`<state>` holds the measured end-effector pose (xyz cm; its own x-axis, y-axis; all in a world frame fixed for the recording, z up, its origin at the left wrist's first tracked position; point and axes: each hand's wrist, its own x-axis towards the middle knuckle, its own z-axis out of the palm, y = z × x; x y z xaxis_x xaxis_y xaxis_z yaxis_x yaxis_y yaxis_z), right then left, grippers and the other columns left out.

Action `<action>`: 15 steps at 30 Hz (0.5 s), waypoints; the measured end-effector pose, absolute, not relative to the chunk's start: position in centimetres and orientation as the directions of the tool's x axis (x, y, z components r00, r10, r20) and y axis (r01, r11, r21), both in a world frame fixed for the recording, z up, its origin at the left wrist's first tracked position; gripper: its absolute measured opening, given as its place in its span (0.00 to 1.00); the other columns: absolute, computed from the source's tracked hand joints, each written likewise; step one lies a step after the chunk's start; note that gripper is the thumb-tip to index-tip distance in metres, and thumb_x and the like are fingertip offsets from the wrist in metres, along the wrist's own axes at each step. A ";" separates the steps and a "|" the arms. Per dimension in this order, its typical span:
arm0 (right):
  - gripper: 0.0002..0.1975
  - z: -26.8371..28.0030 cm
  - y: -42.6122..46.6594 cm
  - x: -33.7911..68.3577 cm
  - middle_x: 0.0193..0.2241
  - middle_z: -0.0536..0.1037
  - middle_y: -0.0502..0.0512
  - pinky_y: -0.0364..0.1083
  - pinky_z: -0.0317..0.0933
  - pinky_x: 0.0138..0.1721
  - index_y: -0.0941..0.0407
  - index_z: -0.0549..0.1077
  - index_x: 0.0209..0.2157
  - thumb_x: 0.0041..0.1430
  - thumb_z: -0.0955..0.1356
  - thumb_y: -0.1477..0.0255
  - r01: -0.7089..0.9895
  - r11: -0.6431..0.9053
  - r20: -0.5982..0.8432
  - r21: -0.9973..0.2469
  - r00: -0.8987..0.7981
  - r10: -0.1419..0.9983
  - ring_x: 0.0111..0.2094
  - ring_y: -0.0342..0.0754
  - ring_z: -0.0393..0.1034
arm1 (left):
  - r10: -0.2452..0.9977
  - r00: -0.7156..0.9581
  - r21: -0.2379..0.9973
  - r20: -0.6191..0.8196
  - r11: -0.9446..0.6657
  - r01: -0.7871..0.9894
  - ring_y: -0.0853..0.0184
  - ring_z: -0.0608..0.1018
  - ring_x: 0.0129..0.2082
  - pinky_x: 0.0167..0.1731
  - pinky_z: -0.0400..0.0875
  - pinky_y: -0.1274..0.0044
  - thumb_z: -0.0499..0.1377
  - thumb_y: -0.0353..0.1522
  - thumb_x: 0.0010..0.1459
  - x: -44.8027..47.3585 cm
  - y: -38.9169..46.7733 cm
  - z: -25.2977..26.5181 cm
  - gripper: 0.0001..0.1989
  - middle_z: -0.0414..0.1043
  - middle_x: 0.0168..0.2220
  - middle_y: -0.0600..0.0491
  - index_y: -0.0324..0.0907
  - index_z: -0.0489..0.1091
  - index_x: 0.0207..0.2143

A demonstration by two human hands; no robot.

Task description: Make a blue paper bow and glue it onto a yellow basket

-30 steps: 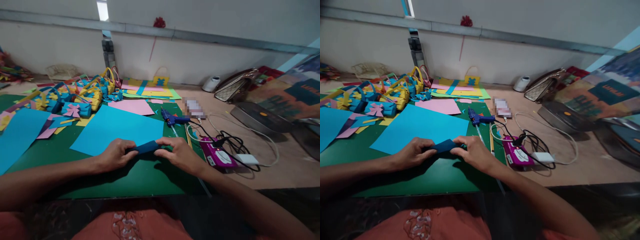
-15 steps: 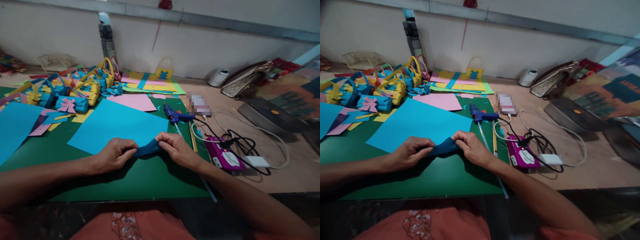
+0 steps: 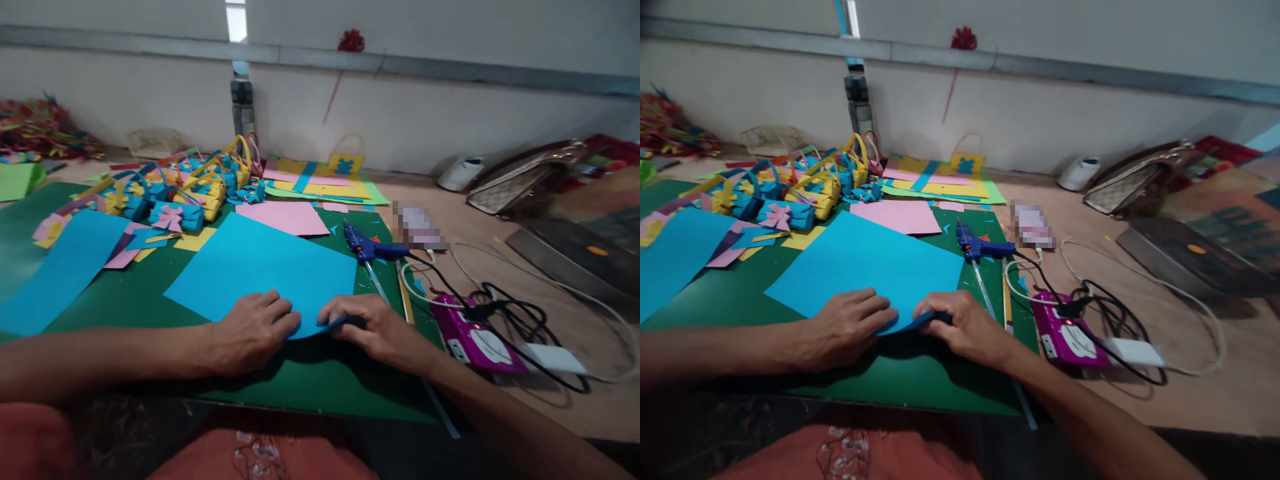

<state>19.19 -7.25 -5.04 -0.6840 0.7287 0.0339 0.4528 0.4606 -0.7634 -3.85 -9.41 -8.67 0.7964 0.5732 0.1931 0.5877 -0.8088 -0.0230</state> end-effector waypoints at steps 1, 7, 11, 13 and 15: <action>0.04 -4.6 -7.2 19.4 0.33 0.78 0.52 0.43 0.61 0.36 0.56 0.74 0.32 0.55 0.66 0.74 0.453 0.467 0.013 -0.759 -0.707 0.707 0.33 0.44 0.70 | 0.579 0.803 -0.064 0.145 -0.804 0.591 0.61 0.71 0.34 0.29 0.68 0.72 0.51 0.28 0.60 -3.8 -9.7 -8.4 0.09 0.71 0.39 0.44 0.38 0.67 0.42; 0.10 -3.7 -6.9 20.2 0.44 0.76 0.55 0.48 0.61 0.47 0.55 0.75 0.37 0.49 0.71 0.75 0.475 0.559 -0.125 -0.680 -0.826 0.550 0.45 0.48 0.70 | 0.597 0.802 -0.225 0.003 -0.781 0.583 0.50 0.70 0.46 0.31 0.72 0.68 0.49 0.26 0.60 -3.3 -12.0 -7.9 0.16 0.65 0.51 0.33 0.28 0.63 0.49; 0.05 -3.9 -7.0 20.2 0.45 0.76 0.56 0.49 0.60 0.50 0.54 0.77 0.32 0.53 0.69 0.75 0.427 0.600 -0.131 -0.677 -0.872 0.473 0.48 0.47 0.68 | 0.607 0.795 -0.281 -0.019 -0.766 0.578 0.45 0.69 0.50 0.28 0.73 0.67 0.49 0.26 0.59 -2.9 -13.6 -8.2 0.20 0.62 0.53 0.26 0.24 0.60 0.52; 0.04 -4.0 -7.0 20.1 0.43 0.76 0.56 0.49 0.61 0.49 0.55 0.78 0.30 0.53 0.69 0.75 0.407 0.594 -0.127 -0.694 -0.881 0.455 0.46 0.47 0.69 | 0.598 0.801 -0.279 -0.022 -0.773 0.570 0.44 0.70 0.48 0.27 0.72 0.67 0.49 0.26 0.59 -2.9 -14.1 -8.1 0.19 0.63 0.52 0.26 0.24 0.61 0.51; 0.03 -3.9 -7.1 20.1 0.41 0.77 0.56 0.49 0.62 0.47 0.56 0.78 0.29 0.53 0.70 0.74 0.383 0.586 -0.117 -0.714 -0.891 0.439 0.45 0.47 0.69 | 0.588 0.808 -0.265 -0.025 -0.784 0.562 0.47 0.72 0.45 0.26 0.71 0.68 0.49 0.26 0.59 -2.9 -14.4 -7.9 0.17 0.65 0.49 0.27 0.26 0.63 0.49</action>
